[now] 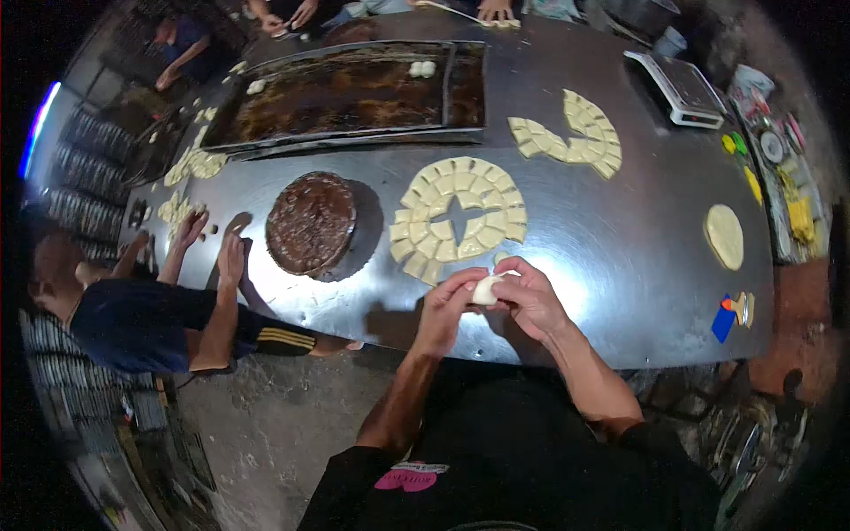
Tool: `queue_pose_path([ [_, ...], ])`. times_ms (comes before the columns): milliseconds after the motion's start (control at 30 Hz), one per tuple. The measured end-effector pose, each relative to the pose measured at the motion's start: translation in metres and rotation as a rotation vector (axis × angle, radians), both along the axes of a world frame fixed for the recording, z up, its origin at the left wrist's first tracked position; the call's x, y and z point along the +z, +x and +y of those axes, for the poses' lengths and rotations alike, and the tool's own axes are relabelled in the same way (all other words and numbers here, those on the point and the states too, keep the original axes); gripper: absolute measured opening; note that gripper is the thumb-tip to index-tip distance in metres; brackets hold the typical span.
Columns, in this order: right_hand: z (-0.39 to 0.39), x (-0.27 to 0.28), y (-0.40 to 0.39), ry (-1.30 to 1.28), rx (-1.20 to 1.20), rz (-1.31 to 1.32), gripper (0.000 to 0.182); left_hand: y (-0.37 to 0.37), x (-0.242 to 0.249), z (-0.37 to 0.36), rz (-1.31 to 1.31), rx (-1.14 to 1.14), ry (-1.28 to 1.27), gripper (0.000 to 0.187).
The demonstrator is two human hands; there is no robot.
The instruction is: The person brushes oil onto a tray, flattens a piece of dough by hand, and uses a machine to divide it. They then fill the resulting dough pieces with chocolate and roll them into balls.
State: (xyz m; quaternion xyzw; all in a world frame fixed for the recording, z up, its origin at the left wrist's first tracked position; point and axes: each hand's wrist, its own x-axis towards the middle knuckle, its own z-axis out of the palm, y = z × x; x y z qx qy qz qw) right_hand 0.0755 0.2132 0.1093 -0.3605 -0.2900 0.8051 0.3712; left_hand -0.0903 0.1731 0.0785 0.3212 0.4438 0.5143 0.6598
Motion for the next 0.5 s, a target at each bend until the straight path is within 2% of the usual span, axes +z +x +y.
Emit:
queue_pose_path([
  [33,-0.001,0.003,-0.010,-0.045,-0.090,0.092,0.025,0.005,0.001,-0.003,-0.062,0.021,0.041,0.033],
  [67,-0.001,-0.007,-0.020,-0.022,-0.102,0.134,0.035,0.005,-0.013,-0.009,-0.072,0.090,0.033,0.041],
  [100,-0.003,-0.012,-0.034,-0.015,-0.064,0.148,0.035,0.007,-0.006,-0.013,-0.079,0.169,-0.004,0.040],
  [167,-0.005,-0.020,-0.066,-0.157,-0.209,0.149,0.046,0.003,-0.020,-0.021,0.191,0.303,0.065,0.043],
  [200,-0.005,-0.025,-0.080,-0.186,-0.214,0.124,0.049,-0.007,-0.014,-0.023,0.307,0.268,0.022,0.045],
  [233,-0.003,-0.022,-0.098,-0.178,-0.165,0.128,0.049,-0.018,-0.008,-0.024,0.419,0.233,-0.026,0.048],
  [267,-0.001,-0.019,-0.115,-0.178,-0.158,0.121,0.047,-0.030,-0.013,-0.028,0.519,0.233,0.073,0.052],
  [300,0.001,-0.016,-0.130,-0.177,-0.160,0.109,0.045,-0.041,-0.017,-0.031,0.519,0.269,0.073,0.052],
  [333,0.008,-0.028,-0.145,-0.039,-0.047,0.023,0.048,-0.050,-0.020,-0.033,0.730,0.342,0.150,0.053],
  [367,0.018,-0.038,-0.162,-0.033,-0.025,0.014,0.048,-0.058,-0.024,-0.034,0.939,0.409,0.220,0.056],
  [400,0.035,-0.038,-0.183,0.290,0.114,-0.215,0.050,-0.074,-0.013,-0.038,0.917,0.391,0.212,0.060],
  [433,0.050,-0.039,-0.205,0.615,0.253,-0.440,0.053,-0.088,-0.002,-0.041,0.920,0.424,0.207,0.055],
  [467,0.062,-0.039,-0.226,0.616,0.271,-0.447,0.053,-0.102,-0.003,-0.048,0.915,0.429,0.178,0.052],
  [500,0.074,-0.039,-0.250,1.042,0.268,-0.562,0.051,-0.115,-0.005,-0.055,0.912,0.433,0.153,0.049],
])
